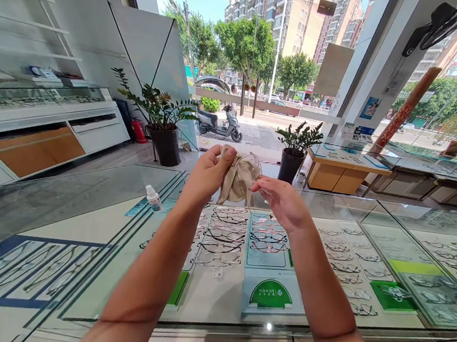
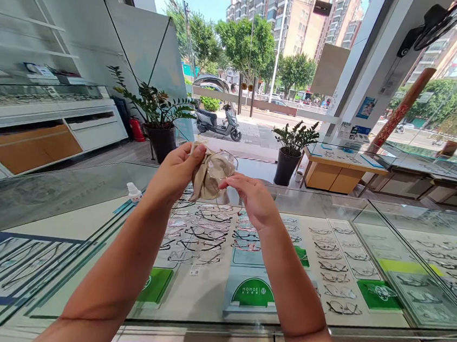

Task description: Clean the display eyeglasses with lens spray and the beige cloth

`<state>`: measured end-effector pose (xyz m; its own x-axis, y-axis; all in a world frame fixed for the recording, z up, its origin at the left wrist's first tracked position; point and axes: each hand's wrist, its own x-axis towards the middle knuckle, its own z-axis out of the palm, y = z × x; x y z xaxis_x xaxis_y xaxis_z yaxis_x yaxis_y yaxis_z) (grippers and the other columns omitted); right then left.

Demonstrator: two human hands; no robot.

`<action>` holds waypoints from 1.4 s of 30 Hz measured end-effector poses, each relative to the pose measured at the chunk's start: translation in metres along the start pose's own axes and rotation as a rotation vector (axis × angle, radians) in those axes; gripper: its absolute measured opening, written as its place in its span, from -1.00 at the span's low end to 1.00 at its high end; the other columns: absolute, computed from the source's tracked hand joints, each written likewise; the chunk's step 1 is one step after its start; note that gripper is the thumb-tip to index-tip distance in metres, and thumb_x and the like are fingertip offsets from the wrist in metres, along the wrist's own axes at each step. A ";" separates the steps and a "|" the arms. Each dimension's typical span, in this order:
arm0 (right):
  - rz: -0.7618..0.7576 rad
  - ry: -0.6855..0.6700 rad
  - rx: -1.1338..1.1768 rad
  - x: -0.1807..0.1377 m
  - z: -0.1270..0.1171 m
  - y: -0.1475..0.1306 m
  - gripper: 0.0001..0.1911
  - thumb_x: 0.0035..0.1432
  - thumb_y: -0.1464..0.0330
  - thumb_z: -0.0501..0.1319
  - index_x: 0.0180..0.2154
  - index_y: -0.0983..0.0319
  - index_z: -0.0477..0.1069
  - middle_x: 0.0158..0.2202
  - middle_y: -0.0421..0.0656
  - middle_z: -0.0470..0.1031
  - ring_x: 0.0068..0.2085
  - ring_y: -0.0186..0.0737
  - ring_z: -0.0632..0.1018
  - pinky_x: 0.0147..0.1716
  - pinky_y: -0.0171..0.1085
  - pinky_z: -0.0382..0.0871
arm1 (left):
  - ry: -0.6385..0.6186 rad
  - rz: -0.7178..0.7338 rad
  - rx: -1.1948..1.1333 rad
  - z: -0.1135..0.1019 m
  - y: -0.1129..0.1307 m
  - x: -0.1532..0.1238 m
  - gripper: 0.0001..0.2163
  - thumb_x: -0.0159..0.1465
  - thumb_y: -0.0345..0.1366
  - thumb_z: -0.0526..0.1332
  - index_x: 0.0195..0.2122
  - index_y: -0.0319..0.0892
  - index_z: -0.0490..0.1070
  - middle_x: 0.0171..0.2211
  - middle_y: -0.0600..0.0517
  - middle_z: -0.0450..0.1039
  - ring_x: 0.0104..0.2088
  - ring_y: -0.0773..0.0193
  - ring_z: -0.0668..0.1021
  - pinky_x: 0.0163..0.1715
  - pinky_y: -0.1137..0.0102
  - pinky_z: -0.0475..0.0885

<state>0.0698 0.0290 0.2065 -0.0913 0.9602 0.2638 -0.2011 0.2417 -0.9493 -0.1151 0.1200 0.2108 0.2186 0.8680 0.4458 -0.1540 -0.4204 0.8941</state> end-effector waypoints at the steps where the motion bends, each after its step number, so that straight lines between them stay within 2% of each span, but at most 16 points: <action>1: 0.008 0.004 -0.010 0.001 0.001 0.002 -0.79 0.13 0.13 0.42 -0.44 0.09 0.70 -0.20 -0.12 0.61 0.01 -0.07 0.52 0.21 -0.05 0.32 | -0.006 -0.004 -0.007 0.000 0.002 -0.001 -0.50 0.29 0.29 0.37 -0.22 -0.07 0.38 -0.43 0.05 0.49 -0.43 0.23 0.49 -0.47 0.36 0.38; 7: 0.001 0.096 -0.038 0.004 -0.001 0.004 -0.79 0.11 0.14 0.41 -0.46 0.10 0.68 -0.23 -0.14 0.61 -0.06 -0.11 0.48 0.10 -0.08 0.31 | -0.100 0.002 -0.085 -0.002 0.010 -0.002 -0.48 0.27 0.29 0.39 -0.22 -0.09 0.39 -0.38 0.03 0.53 -0.38 0.23 0.53 -0.38 0.34 0.44; 12: 0.008 0.080 -0.032 0.004 0.000 0.004 -0.79 0.09 0.13 0.44 -0.47 0.10 0.68 -0.21 -0.13 0.60 -0.04 -0.09 0.48 0.09 -0.09 0.31 | -0.171 -0.033 -0.145 -0.006 0.011 -0.001 -0.49 0.27 0.29 0.38 -0.21 -0.10 0.43 -0.31 -0.04 0.60 -0.29 0.16 0.62 -0.32 0.31 0.50; 19: 0.035 0.059 -0.005 0.008 0.001 0.012 -0.77 0.03 0.10 0.50 -0.45 0.11 0.69 -0.28 -0.13 0.66 -0.10 -0.10 0.51 0.03 -0.09 0.34 | -0.209 -0.096 -0.207 0.003 0.008 -0.005 -0.50 0.26 0.12 0.50 -0.05 -0.15 0.41 -0.27 0.01 0.63 -0.36 0.26 0.62 -0.32 0.38 0.54; 26: 0.002 0.069 0.099 0.008 0.001 0.008 -0.75 -0.03 0.09 0.55 -0.42 0.12 0.71 -0.30 -0.16 0.64 -0.18 -0.18 0.53 -0.11 -0.18 0.41 | -0.320 -0.187 -0.303 0.004 0.012 -0.007 -0.40 0.14 -0.03 0.61 0.06 -0.22 0.43 -0.11 -0.12 0.67 -0.26 0.21 0.68 -0.19 0.33 0.62; 30: 0.000 0.038 0.092 0.005 0.003 0.005 -0.72 -0.01 0.07 0.55 -0.42 0.13 0.69 -0.34 -0.17 0.59 -0.25 -0.20 0.50 -0.16 -0.18 0.41 | -0.267 -0.188 -0.227 0.007 0.011 -0.009 -0.36 0.08 -0.04 0.64 0.06 -0.21 0.44 -0.10 -0.15 0.65 -0.22 0.15 0.68 -0.19 0.29 0.62; 33: -0.012 0.029 0.068 0.002 0.003 0.002 -0.70 0.03 0.05 0.53 -0.43 0.13 0.67 -0.36 -0.19 0.54 -0.27 -0.21 0.47 -0.17 -0.17 0.39 | -0.200 -0.182 -0.058 0.008 0.012 -0.013 -0.44 0.11 0.06 0.60 -0.08 -0.21 0.48 -0.24 -0.08 0.63 -0.32 0.20 0.63 -0.34 0.36 0.54; 36: -0.031 0.031 0.053 0.002 0.002 0.000 -0.70 0.02 0.06 0.53 -0.44 0.14 0.66 -0.34 -0.17 0.54 -0.23 -0.19 0.46 -0.12 -0.16 0.39 | -0.209 -0.167 0.045 0.010 0.015 -0.016 -0.49 0.15 0.17 0.53 -0.22 -0.19 0.53 -0.35 -0.03 0.59 -0.43 0.24 0.56 -0.46 0.37 0.45; 39: -0.004 0.028 0.056 0.005 0.003 0.001 -0.71 0.00 0.08 0.53 -0.46 0.15 0.66 -0.35 -0.17 0.55 -0.24 -0.20 0.46 -0.15 -0.18 0.37 | -0.175 -0.085 -0.029 0.012 0.016 -0.016 -0.54 0.14 0.12 0.55 -0.23 -0.18 0.57 -0.32 -0.03 0.63 -0.39 0.24 0.57 -0.38 0.36 0.49; 42: 0.050 0.007 0.079 0.007 0.004 0.005 -0.71 0.00 0.08 0.51 -0.46 0.15 0.66 -0.40 -0.20 0.52 -0.34 -0.26 0.41 -0.27 -0.22 0.29 | -0.146 -0.055 -0.163 0.012 0.014 -0.013 -0.57 0.10 0.03 0.60 -0.21 -0.18 0.60 -0.27 -0.04 0.67 -0.32 0.23 0.62 -0.24 0.34 0.55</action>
<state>0.0647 0.0361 0.2044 -0.0965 0.9719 0.2146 -0.2726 0.1815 -0.9448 -0.1082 0.0994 0.2177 0.3666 0.8360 0.4083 -0.2892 -0.3147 0.9041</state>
